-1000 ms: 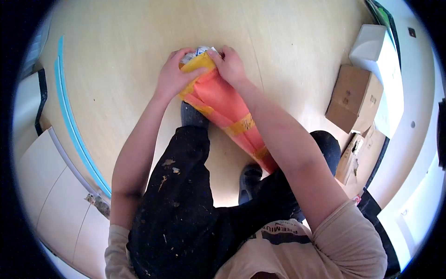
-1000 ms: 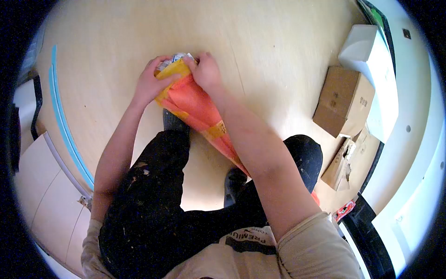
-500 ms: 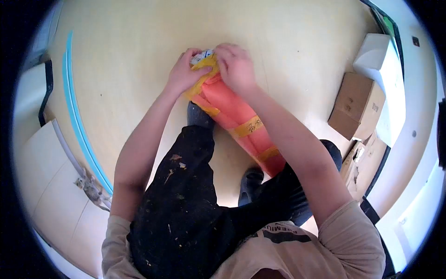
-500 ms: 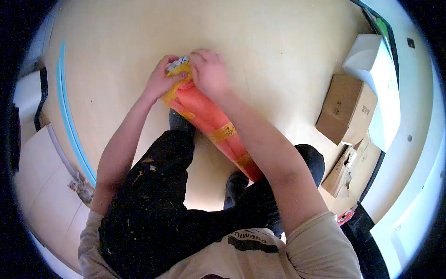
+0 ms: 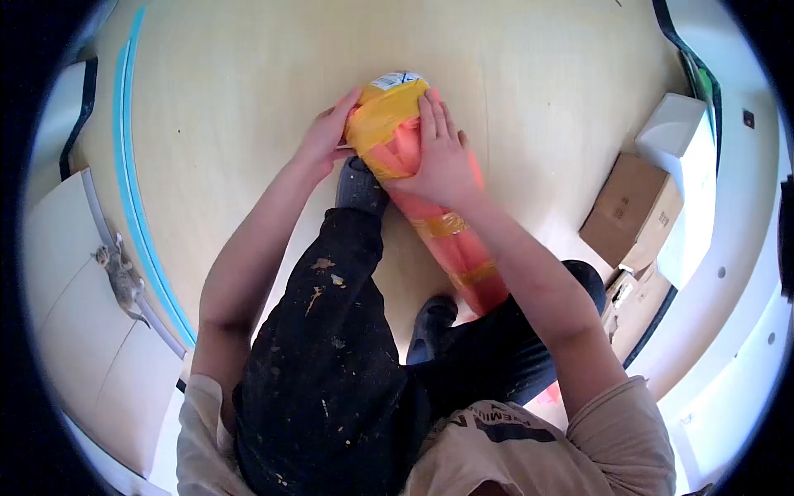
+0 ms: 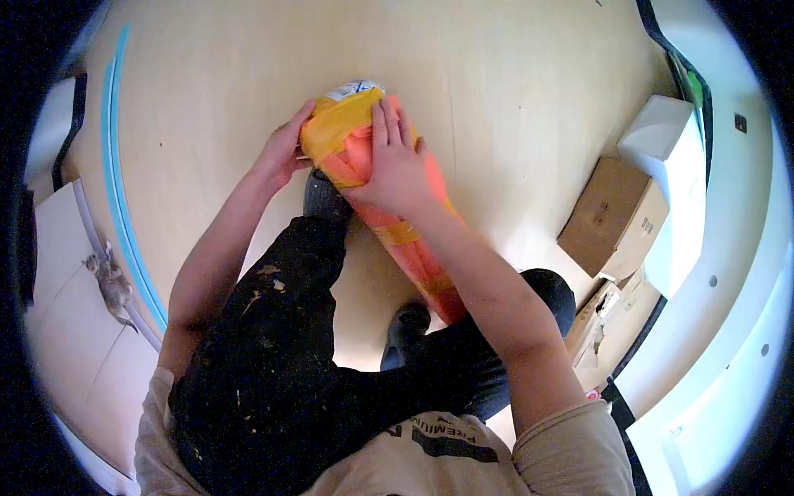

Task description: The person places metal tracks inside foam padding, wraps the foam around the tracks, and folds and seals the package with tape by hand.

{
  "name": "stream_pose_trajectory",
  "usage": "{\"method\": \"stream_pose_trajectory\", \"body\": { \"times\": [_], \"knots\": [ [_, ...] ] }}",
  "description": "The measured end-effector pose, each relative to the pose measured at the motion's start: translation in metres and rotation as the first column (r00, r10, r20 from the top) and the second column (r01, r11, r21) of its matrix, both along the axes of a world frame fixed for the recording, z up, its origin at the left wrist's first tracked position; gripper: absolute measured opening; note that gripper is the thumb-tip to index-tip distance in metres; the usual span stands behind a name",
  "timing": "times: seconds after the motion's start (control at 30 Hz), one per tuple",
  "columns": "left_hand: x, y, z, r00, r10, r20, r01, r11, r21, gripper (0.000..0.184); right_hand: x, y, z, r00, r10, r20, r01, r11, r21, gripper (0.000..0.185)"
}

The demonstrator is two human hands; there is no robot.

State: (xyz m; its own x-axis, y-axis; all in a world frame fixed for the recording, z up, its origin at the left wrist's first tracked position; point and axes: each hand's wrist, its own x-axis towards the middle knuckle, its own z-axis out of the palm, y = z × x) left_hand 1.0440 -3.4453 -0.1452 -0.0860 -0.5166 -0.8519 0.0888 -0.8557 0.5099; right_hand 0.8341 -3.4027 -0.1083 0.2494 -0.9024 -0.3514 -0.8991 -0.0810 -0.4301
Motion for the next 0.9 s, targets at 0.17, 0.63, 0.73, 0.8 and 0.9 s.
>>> {"method": "stream_pose_trajectory", "body": {
  "times": [0.17, 0.63, 0.73, 0.8, 0.9],
  "knots": [
    [-0.022, -0.014, 0.032, 0.994, -0.085, -0.072, 0.081, 0.995, -0.058, 0.069, -0.063, -0.034, -0.046, 0.859, -0.104, 0.501, 0.012, 0.983, 0.183, 0.127],
    [-0.063, 0.064, -0.04, 0.974, -0.055, -0.218, -0.025, 0.937, -0.348, 0.064, -0.131, -0.079, -0.057, 0.592, -0.567, 0.573, -0.127, 0.636, 0.761, 0.101],
    [-0.073, 0.072, -0.045, 0.981, -0.162, 0.108, 0.195, 0.846, -0.496, 0.057, -0.13, -0.077, -0.059, 0.551, -0.579, 0.6, -0.154, 0.636, 0.756, 0.101],
    [-0.073, 0.074, -0.033, 0.966, -0.194, 0.171, 0.253, 0.845, -0.471, 0.053, -0.127, -0.077, -0.051, 0.568, -0.572, 0.592, -0.151, 0.634, 0.758, 0.101],
    [-0.074, 0.068, -0.005, 0.92, -0.233, 0.316, 0.366, 0.8, -0.475, 0.047, -0.126, -0.075, -0.046, 0.568, -0.555, 0.608, -0.139, 0.663, 0.735, 0.101]
  ]
}}
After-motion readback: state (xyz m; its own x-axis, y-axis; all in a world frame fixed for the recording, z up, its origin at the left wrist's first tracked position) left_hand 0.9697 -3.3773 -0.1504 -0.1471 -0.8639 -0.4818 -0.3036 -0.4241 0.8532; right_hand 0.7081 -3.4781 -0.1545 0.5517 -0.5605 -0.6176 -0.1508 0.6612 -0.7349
